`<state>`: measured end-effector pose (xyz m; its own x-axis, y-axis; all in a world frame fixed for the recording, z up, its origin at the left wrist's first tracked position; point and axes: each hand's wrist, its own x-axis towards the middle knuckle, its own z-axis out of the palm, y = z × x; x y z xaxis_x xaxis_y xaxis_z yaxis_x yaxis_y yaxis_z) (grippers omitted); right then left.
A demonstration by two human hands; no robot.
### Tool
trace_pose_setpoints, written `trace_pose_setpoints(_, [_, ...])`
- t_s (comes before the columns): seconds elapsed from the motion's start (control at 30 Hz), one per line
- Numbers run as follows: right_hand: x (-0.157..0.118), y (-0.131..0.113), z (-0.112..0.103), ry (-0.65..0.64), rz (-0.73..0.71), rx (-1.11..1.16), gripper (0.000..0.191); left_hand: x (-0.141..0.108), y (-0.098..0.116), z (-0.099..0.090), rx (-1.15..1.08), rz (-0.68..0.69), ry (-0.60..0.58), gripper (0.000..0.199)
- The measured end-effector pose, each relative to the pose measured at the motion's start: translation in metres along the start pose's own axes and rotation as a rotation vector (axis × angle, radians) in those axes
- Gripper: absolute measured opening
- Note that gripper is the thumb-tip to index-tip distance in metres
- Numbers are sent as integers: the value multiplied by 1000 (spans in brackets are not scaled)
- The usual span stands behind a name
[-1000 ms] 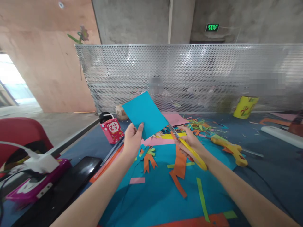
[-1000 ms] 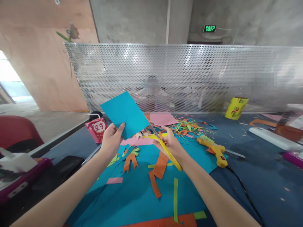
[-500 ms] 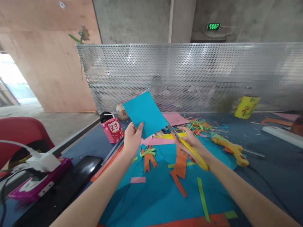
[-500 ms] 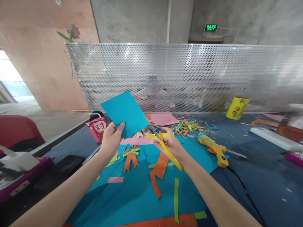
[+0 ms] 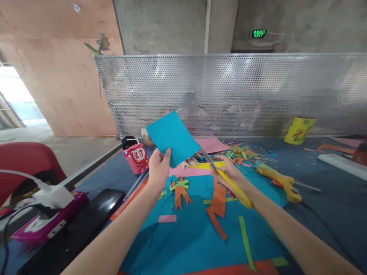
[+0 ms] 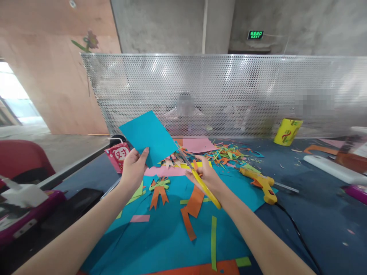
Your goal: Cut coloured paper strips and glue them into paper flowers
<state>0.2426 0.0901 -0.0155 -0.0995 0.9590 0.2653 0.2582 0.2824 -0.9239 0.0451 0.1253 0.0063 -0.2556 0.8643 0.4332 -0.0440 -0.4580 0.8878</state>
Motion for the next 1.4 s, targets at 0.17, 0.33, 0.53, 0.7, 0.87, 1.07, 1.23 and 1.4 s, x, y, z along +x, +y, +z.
trace_pose_setpoints(0.17, [1,1,-2,-9,16,-7,63,1,-2,1,-2,7,2,26])
trace_pose_setpoints(0.33, [0,0,-2,-16,-16,0,60,1,-5,0,12,13,1,25])
trace_pose_setpoints(0.53, [-2,-4,-3,16,5,-20,62,2,-5,-1,35,25,-2,26])
trace_pose_setpoints(0.7, [-2,-6,-3,27,7,-48,62,2,-7,0,39,24,3,29])
trace_pose_setpoints(0.87, [0,-3,0,46,17,-54,63,3,-10,0,33,34,-5,27])
trace_pose_setpoints(1.07, [-1,-4,-1,42,26,-100,64,3,-11,0,7,17,-11,26])
trace_pose_setpoints(1.23, [-2,-5,-1,47,46,-82,61,2,-10,0,-1,14,-45,27])
trace_pose_setpoints(1.4, [-1,-3,1,79,-33,-113,63,-2,-7,3,-33,5,-104,29])
